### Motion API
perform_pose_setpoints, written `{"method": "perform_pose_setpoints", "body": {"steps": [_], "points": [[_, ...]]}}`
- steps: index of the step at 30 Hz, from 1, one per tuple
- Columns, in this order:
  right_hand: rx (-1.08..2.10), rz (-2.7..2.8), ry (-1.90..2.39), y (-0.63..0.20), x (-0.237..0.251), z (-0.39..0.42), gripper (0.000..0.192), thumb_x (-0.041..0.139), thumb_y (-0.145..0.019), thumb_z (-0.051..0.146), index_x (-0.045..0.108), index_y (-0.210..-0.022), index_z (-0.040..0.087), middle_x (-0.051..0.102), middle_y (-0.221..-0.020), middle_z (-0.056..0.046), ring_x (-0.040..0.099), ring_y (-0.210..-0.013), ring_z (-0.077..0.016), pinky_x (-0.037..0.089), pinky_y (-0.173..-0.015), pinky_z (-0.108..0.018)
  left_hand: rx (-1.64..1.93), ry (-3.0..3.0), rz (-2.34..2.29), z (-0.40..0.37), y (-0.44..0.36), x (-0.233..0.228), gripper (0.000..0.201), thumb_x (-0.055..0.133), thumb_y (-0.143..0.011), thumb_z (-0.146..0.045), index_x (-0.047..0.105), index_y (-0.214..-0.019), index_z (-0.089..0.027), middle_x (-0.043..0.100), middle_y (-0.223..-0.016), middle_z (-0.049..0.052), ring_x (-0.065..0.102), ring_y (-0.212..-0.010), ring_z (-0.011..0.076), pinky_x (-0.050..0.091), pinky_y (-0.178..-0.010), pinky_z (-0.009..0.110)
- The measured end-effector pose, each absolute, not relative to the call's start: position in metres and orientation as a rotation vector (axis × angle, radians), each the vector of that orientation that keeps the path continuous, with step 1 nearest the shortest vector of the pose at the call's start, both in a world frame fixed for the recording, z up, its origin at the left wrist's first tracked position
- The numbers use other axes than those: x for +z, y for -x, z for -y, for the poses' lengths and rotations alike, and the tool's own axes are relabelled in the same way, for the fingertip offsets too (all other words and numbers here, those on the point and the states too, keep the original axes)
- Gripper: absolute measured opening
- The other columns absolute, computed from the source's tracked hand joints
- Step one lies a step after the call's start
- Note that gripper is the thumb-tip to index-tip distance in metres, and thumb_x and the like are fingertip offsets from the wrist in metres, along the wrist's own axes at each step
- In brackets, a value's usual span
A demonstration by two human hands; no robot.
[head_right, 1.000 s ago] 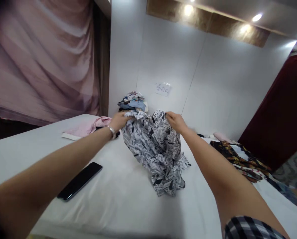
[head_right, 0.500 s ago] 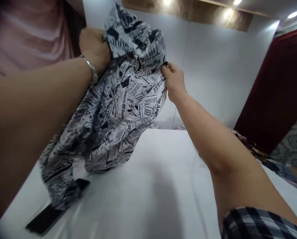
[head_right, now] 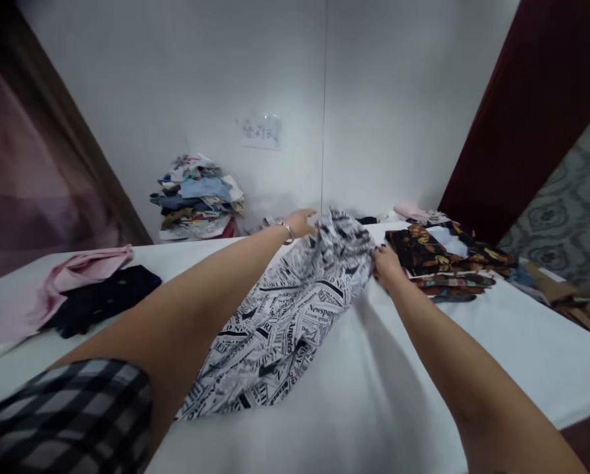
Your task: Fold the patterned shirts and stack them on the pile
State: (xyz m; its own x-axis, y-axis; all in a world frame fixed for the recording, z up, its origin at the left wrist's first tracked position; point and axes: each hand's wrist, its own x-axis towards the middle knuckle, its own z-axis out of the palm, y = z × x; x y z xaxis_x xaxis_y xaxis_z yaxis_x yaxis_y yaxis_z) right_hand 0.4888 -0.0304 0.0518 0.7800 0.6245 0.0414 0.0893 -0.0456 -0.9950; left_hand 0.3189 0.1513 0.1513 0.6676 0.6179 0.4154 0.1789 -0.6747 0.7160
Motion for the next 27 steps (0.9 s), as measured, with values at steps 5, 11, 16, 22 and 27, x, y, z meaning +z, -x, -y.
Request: {"method": "perform_pose_setpoints", "body": {"steps": [5,11,16,22,27], "points": [[0.564,0.555,1.78,-0.506,-0.036,0.109,0.047,0.069,-0.06,0.028,0.064,-0.106,0.018,0.068,-0.069,-0.004,0.059,-0.05,-0.0172,0.046,-0.044,-0.029,0.655,-2.073,-0.518,-0.116,-0.259,0.069,0.023,0.079,-0.062,-0.021,0.072,-0.083,-0.02,0.068,-0.104,0.011,0.059,-0.109,0.0337,0.033,-0.109,0.047],[0.478,1.081,1.799,-0.453,-0.052,0.144,0.041,0.063,-0.072,0.044,0.071,-0.105,0.021,0.074,-0.093,-0.011,0.07,-0.079,-0.0262,0.057,-0.072,-0.041,0.645,-1.965,-0.988,-0.109,-0.11,0.038,0.033,0.082,-0.055,-0.035,0.072,-0.084,-0.025,0.066,-0.106,0.009,0.055,-0.115,0.0357,0.034,-0.109,0.041],[0.424,1.615,1.597,-0.366,-0.044,0.14,0.042,0.057,-0.082,0.039,0.063,-0.122,0.049,0.068,-0.122,0.0,0.063,-0.113,-0.0322,0.051,-0.097,-0.053,0.545,-2.041,-1.482,-0.095,-0.048,0.021,0.05,0.084,-0.043,-0.048,0.066,-0.082,-0.024,0.066,-0.112,0.014,0.052,-0.118,0.0464,0.031,-0.107,0.052],[0.454,2.029,1.453,-0.308,-0.055,0.136,0.048,0.052,-0.088,0.03,0.056,-0.134,0.042,0.062,-0.132,-0.005,0.063,-0.115,-0.0285,0.055,-0.091,-0.045,0.509,-2.154,-1.496,-0.086,-0.043,0.006,0.023,0.073,-0.055,-0.027,0.051,-0.048,-0.023,0.062,-0.072,0.009,0.061,-0.101,0.0391,0.039,-0.098,0.051],[0.379,2.029,1.49,-0.307,-0.069,0.134,0.034,0.042,-0.092,0.023,0.069,-0.109,0.036,0.068,-0.118,-0.006,0.069,-0.098,-0.024,0.058,-0.076,-0.039,0.422,-2.223,-1.544,-0.129,-0.044,0.043,0.028,0.069,-0.059,-0.025,0.048,-0.041,-0.022,0.057,-0.057,0.008,0.061,-0.093,0.0369,0.04,-0.093,0.051]]}}
